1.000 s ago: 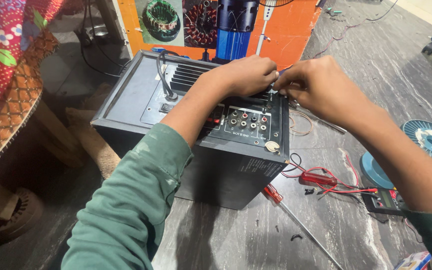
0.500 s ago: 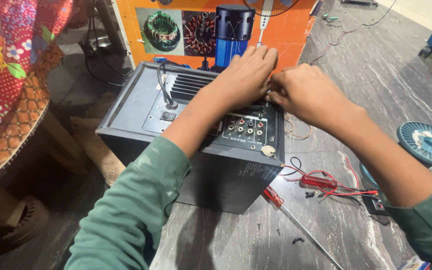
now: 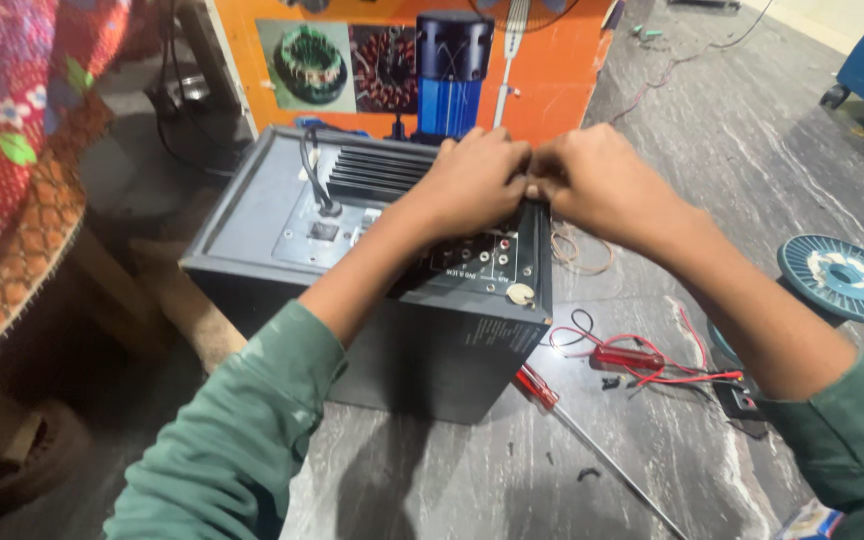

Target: The person uses a screwdriver to remove screws from a speaker enclosure, then installs an amplifier board inside. They secure the board with screws and adjust internal components.

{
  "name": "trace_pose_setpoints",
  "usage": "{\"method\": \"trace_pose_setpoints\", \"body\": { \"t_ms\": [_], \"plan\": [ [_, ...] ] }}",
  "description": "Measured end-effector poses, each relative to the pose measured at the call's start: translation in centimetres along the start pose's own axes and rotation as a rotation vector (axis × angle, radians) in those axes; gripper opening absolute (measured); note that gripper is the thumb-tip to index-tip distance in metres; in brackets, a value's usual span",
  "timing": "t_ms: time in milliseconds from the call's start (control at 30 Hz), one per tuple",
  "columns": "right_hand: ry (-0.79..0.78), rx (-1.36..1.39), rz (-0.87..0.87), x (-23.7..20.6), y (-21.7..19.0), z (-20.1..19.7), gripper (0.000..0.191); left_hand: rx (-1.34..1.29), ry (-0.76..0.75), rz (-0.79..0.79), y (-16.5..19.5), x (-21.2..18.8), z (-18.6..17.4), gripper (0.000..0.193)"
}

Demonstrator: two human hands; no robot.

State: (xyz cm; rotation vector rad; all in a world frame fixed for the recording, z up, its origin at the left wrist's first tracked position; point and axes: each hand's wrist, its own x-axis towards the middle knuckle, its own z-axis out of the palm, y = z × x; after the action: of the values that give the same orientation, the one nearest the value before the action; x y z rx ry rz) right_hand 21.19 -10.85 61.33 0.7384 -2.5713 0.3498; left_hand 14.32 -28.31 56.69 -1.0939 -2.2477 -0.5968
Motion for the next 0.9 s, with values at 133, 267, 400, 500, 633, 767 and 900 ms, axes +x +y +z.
{"method": "trace_pose_setpoints", "body": {
  "t_ms": [133,267,400,500,633,767,900],
  "plan": [
    [0.031,0.105,0.109,-0.5,2.2,0.9,0.022,-0.075,-0.088,-0.109,0.1,0.4,-0.6,0.022],
    [0.149,0.668,0.403,-1.6,8.1,4.4,0.038,-0.127,-0.155,-0.156,0.6,0.6,-1.4,0.02],
    [-0.269,0.424,0.786,-5.3,13.3,14.4,0.029,-0.133,-0.1,-0.097,1.4,0.0,-1.9,0.015],
    [-0.651,0.383,0.581,-11.5,13.4,23.8,0.045,-0.104,-0.083,-0.084,1.8,-0.4,-2.1,0.013],
    [-0.851,-0.028,0.486,-20.5,10.0,32.5,0.072,-0.082,-0.066,-0.034,2.0,-0.6,-2.2,0.013],
    [-0.674,-0.19,0.356,-25.2,7.4,35.8,0.063,-0.103,-0.038,-0.018,1.9,-0.6,-2.3,0.013],
    [-0.567,-0.01,0.379,-25.5,8.7,36.9,0.046,-0.168,-0.051,-0.077,2.0,-0.6,-2.3,0.01]
  ]
}}
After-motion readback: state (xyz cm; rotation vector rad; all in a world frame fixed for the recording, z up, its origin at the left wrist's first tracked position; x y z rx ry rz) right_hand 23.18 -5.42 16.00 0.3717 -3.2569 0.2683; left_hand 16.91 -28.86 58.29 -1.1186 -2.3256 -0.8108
